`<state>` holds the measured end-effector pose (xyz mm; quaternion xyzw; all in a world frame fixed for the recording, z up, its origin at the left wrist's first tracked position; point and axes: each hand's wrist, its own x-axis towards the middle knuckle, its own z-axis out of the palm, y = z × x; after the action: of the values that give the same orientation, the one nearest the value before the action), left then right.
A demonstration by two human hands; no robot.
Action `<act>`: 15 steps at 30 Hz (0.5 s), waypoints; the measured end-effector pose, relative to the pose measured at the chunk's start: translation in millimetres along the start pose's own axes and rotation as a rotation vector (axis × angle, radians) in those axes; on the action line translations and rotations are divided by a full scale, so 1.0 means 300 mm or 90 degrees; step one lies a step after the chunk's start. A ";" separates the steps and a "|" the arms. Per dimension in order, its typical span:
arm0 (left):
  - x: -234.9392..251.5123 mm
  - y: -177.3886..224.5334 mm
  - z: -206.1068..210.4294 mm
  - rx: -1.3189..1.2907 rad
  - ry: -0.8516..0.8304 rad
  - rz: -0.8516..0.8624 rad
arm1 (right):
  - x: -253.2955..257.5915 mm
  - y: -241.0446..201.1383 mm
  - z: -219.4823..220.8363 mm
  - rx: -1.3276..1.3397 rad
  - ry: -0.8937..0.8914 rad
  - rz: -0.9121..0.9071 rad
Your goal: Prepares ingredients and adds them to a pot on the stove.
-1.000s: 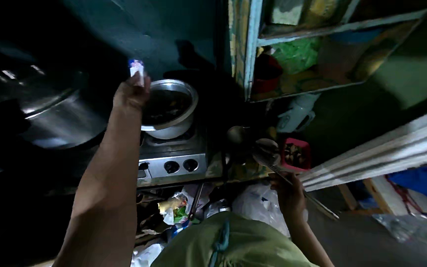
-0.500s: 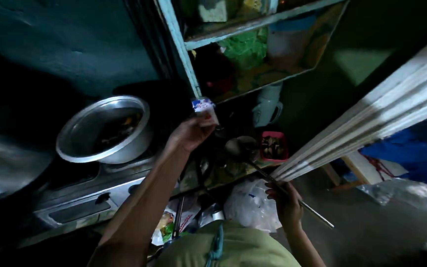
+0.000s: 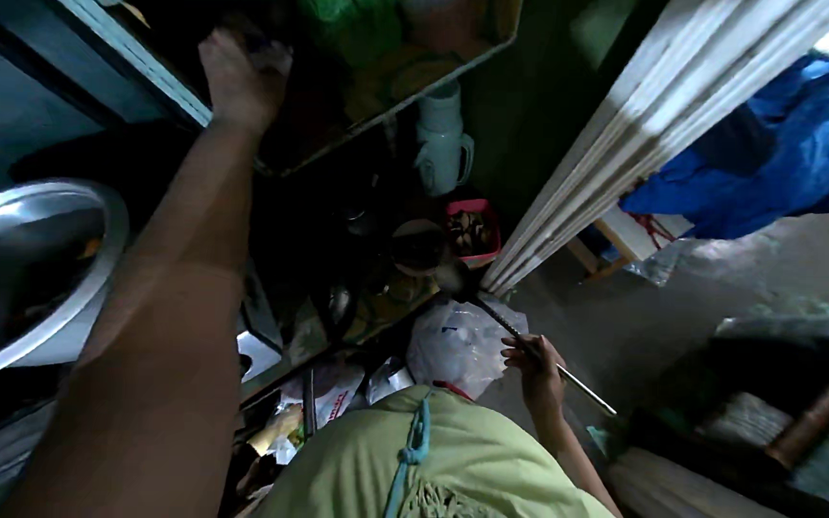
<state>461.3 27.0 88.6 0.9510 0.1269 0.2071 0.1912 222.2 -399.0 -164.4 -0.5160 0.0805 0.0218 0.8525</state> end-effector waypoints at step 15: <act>-0.157 0.086 -0.028 0.074 -0.120 0.046 | 0.122 -0.058 0.089 -0.064 0.062 -0.054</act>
<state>420.2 -8.5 90.3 0.9797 0.0860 0.1159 0.1393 263.3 -385.2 -142.8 -0.5618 0.0990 -0.0354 0.8206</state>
